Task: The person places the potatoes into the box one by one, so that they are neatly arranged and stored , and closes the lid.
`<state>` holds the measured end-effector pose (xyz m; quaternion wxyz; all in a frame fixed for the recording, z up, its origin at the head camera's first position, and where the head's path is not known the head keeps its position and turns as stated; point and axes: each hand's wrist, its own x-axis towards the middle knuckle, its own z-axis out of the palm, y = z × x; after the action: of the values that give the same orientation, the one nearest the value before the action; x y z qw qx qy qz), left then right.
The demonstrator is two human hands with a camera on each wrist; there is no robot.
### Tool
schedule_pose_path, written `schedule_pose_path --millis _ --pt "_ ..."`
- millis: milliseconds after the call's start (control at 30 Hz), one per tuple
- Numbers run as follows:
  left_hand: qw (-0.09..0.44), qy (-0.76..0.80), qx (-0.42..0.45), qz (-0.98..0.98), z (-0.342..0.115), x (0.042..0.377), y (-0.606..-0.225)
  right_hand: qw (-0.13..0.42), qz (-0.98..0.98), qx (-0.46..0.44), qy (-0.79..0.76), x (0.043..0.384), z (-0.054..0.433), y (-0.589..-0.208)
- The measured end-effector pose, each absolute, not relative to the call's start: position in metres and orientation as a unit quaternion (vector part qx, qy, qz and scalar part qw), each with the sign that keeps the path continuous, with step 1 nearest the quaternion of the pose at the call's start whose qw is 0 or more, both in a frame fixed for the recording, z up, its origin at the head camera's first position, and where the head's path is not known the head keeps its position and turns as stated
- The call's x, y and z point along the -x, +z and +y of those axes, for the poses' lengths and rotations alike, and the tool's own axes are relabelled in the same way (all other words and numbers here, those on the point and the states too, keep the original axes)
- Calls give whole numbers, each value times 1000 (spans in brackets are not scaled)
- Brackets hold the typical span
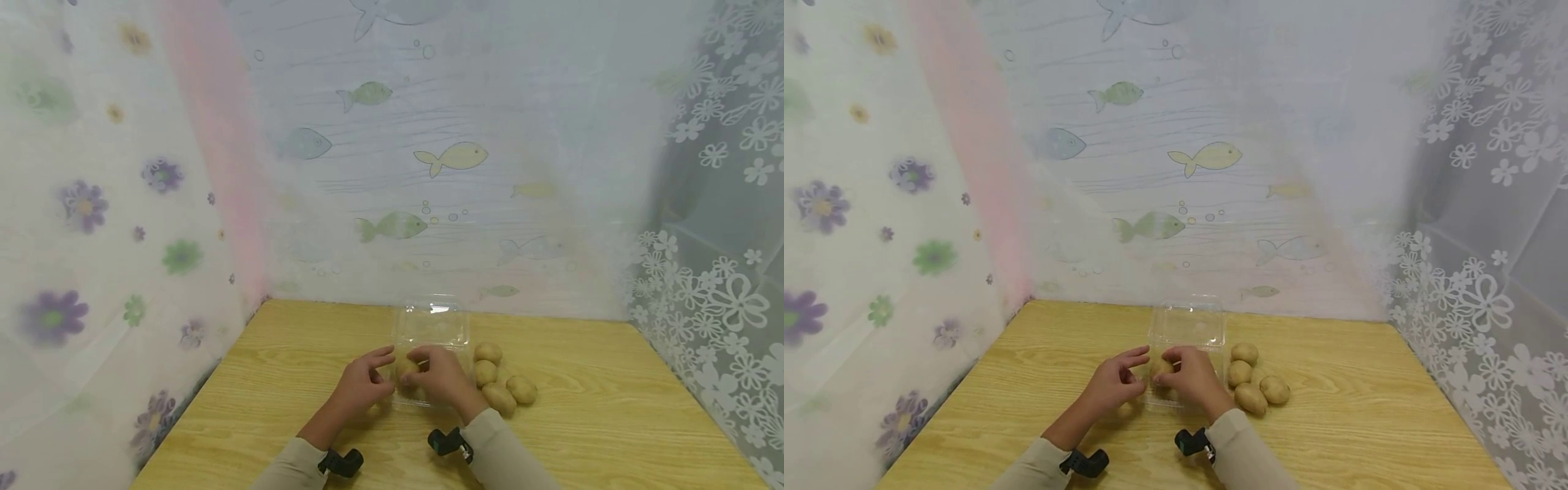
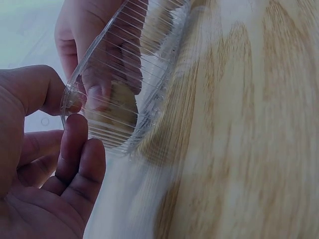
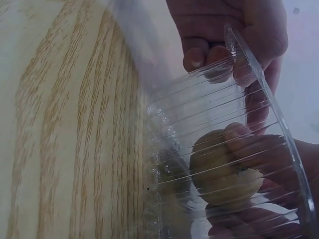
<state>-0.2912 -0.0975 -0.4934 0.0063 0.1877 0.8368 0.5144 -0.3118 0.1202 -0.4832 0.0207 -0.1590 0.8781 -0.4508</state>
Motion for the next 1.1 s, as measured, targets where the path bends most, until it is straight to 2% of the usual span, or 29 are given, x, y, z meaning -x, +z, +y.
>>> schedule_pose_path --millis 1100 --pt "10 511 -199 836 -100 295 -497 47 879 157 -447 312 121 -478"
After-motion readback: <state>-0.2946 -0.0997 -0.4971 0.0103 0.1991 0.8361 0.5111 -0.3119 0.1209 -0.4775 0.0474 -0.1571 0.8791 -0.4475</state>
